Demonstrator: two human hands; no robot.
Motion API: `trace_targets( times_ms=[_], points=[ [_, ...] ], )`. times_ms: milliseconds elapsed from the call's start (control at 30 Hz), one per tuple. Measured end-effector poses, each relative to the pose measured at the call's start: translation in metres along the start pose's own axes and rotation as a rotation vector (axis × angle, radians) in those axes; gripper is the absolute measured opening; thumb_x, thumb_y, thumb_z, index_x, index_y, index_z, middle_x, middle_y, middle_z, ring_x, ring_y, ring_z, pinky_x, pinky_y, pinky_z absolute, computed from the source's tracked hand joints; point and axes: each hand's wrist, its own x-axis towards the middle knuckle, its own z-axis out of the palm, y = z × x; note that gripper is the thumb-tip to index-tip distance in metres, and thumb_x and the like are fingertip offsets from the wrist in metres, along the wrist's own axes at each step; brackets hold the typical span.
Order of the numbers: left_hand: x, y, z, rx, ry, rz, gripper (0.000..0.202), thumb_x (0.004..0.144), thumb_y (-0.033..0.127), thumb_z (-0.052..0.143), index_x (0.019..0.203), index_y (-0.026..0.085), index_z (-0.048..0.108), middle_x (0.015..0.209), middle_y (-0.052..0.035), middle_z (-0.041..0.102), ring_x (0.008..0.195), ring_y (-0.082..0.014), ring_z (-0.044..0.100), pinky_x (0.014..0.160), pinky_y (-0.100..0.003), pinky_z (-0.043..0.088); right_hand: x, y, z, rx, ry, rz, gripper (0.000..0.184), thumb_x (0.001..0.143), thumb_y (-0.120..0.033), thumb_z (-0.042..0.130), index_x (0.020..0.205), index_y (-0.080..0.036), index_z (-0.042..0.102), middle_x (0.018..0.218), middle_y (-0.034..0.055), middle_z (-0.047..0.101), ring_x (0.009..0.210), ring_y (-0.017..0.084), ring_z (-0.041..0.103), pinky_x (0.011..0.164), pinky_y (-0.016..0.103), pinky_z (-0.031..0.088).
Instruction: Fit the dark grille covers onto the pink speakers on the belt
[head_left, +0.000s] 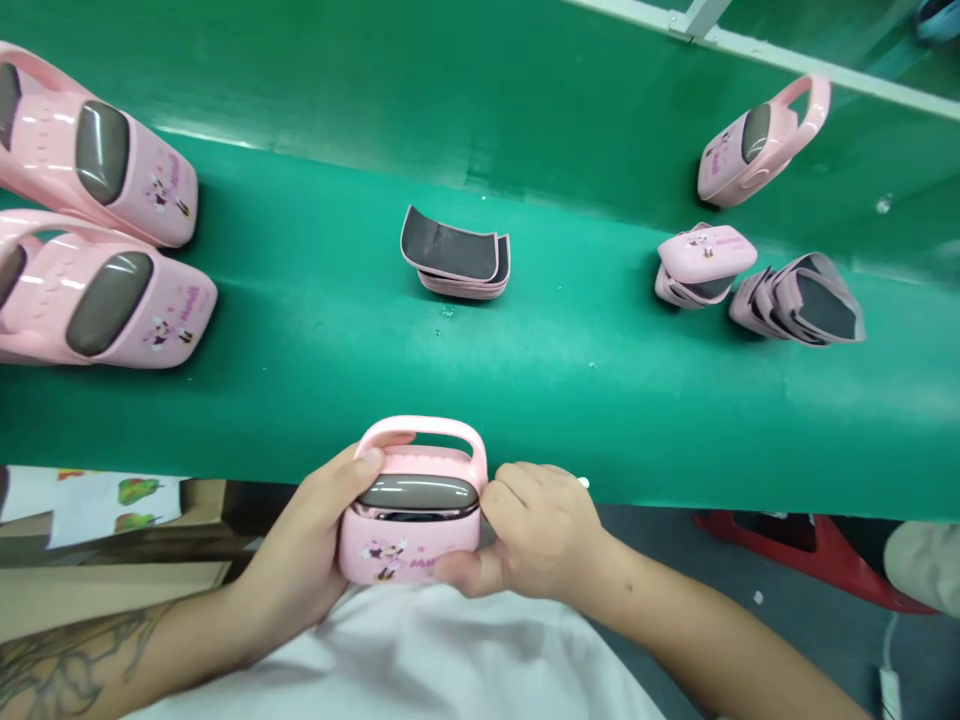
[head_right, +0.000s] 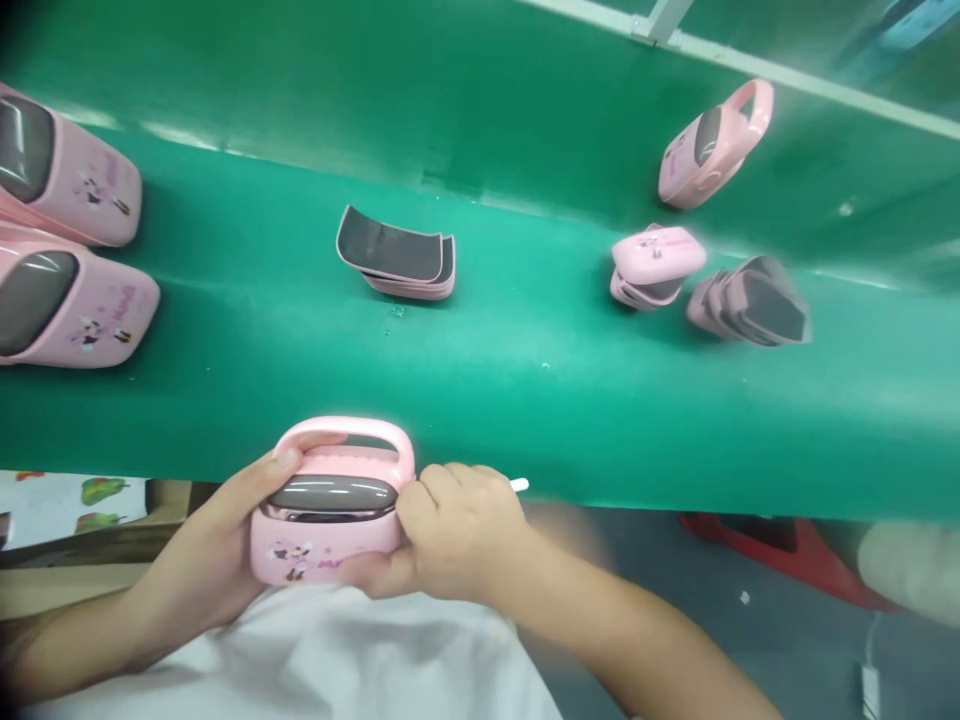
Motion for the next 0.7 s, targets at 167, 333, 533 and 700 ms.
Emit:
trace_targets(
  times_ms=[167,333,533,700],
  points=[
    [0.016,0.024,0.007,0.186,-0.048,0.146,0.06,0.082,0.065,0.085,0.121,0.02,0.082,0.114,-0.0143,0.083,0.099,-0.0329,0.076,0.083,-0.04,0.06,0.02,0.035,-0.038,0.24,-0.107,0.357,0.066,0.105,-0.078,0.043,0.079,-0.022,0.067,0.063,-0.0033,0.062,0.049,0.011,0.055,0.048,0.025,0.039],
    [0.037,0.061,0.011,0.55,-0.049,0.474,0.051,0.088,0.069,0.077,0.103,0.021,0.088,0.105,-0.0106,0.083,0.099,-0.0311,0.073,0.083,-0.036,0.055,0.03,0.065,-0.042,0.264,-0.02,0.55,0.023,0.105,-0.034,0.053,0.096,-0.026,0.073,0.071,-0.0021,0.066,0.058,0.016,0.064,0.053,0.028,0.049],
    [0.05,0.085,0.01,0.803,0.019,0.628,0.05,0.092,0.067,0.071,0.082,0.021,0.087,0.087,-0.0056,0.079,0.078,-0.0235,0.068,0.066,-0.029,0.05,0.032,0.112,0.008,0.153,-0.015,0.485,0.03,0.105,-0.035,0.053,0.117,-0.018,0.075,0.102,0.0146,0.073,0.092,0.032,0.072,0.083,0.049,0.06],
    [0.063,0.099,0.015,0.717,-0.202,0.504,0.053,0.098,0.066,0.062,0.09,0.02,0.088,0.078,-0.0051,0.079,0.063,-0.0204,0.065,0.056,-0.027,0.046,0.048,0.129,0.031,0.245,-0.005,0.416,0.039,0.103,-0.029,0.05,0.134,-0.018,0.071,0.119,0.0177,0.072,0.111,0.031,0.071,0.103,0.053,0.06]
  ],
)
